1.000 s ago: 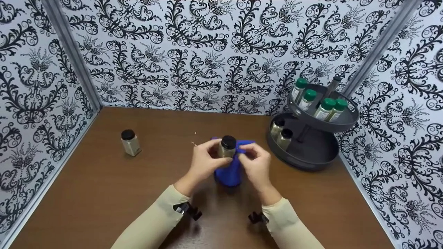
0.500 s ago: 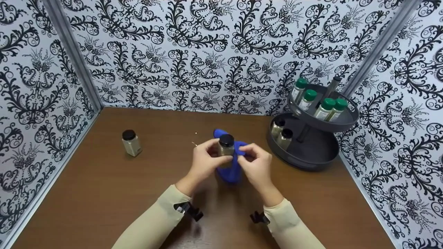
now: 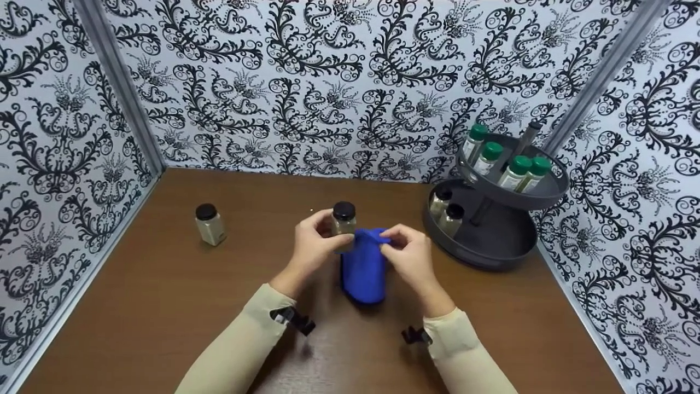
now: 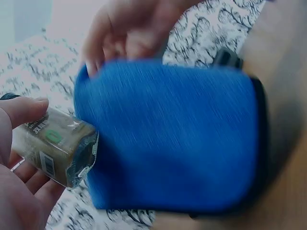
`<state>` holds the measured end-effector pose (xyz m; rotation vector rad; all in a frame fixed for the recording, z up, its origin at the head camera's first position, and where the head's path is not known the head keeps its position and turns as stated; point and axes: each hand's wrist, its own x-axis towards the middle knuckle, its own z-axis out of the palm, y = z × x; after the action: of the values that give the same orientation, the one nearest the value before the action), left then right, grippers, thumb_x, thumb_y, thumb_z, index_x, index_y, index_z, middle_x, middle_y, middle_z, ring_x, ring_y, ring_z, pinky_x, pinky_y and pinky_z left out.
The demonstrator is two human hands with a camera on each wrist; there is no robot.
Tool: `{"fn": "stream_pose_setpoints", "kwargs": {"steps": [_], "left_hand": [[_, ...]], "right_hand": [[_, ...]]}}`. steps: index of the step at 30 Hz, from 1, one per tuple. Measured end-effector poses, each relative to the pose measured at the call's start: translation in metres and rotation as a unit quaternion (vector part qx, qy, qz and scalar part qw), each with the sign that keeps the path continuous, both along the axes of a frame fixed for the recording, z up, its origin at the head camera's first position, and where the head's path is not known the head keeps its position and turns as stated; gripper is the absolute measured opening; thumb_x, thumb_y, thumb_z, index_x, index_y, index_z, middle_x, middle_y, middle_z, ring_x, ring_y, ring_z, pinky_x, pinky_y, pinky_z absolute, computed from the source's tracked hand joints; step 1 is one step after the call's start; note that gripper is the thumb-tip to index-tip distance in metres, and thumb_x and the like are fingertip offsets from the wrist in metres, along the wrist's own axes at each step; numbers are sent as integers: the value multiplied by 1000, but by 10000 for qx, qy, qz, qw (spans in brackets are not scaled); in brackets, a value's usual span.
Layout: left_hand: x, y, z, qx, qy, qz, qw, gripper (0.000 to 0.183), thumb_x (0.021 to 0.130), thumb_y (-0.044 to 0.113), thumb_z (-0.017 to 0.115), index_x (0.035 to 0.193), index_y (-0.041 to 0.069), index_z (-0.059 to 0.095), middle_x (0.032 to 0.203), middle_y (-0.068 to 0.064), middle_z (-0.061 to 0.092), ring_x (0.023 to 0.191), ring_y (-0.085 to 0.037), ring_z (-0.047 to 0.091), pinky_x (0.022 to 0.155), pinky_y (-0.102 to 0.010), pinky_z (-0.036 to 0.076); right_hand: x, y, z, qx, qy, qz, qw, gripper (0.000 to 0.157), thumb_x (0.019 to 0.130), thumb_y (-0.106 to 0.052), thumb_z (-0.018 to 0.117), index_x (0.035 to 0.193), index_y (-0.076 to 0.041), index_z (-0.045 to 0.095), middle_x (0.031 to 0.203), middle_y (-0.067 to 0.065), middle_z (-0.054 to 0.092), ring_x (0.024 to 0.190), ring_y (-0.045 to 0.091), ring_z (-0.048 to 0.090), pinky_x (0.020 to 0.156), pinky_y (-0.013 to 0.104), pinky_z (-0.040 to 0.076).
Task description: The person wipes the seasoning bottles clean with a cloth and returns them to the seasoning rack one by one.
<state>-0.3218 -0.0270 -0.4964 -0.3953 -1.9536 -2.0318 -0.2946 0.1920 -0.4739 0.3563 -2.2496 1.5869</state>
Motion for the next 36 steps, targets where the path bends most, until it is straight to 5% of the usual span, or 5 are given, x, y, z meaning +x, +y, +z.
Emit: {"fn": "stream_pose_setpoints", "kwargs": {"steps": [8, 15, 26, 36], "left_hand": [[-17, -1, -27, -340, -177, 190, 9991, 44, 70, 1, 93, 111, 2, 76, 92, -16, 72, 81, -21, 69, 80, -37, 61], [-26, -7, -38, -715, -316, 321, 9964, 41, 70, -1, 87, 109, 2, 74, 92, -13, 72, 84, -19, 68, 79, -32, 59], [-36, -19, -60, -1335, -496, 328, 9893, 43, 73, 1, 89, 113, 7, 73, 102, -10, 77, 92, -21, 71, 83, -34, 59], [-40, -18, -73, -1471, -632, 225, 9868, 45, 68, -2, 86, 111, 5, 74, 100, -10, 76, 91, -19, 67, 83, -32, 55]], "right_hand": [[-3, 37, 20, 1074, 63, 522, 9928, 25, 74, 8, 70, 87, -11, 79, 84, 5, 78, 71, 8, 65, 64, 19, 51], [-1, 45, 31, 1650, 124, -19, 9862, 26, 74, 6, 70, 86, -15, 79, 81, -1, 77, 71, 9, 63, 67, 20, 50], [-3, 47, 31, 1387, -13, -967, 9856, 22, 75, 3, 72, 89, -10, 81, 85, 5, 79, 77, 14, 69, 70, 16, 52], [-4, 49, 30, 1350, 42, -1180, 9838, 23, 75, 3, 71, 91, -10, 81, 89, 9, 81, 81, 17, 71, 72, 15, 50]]}}
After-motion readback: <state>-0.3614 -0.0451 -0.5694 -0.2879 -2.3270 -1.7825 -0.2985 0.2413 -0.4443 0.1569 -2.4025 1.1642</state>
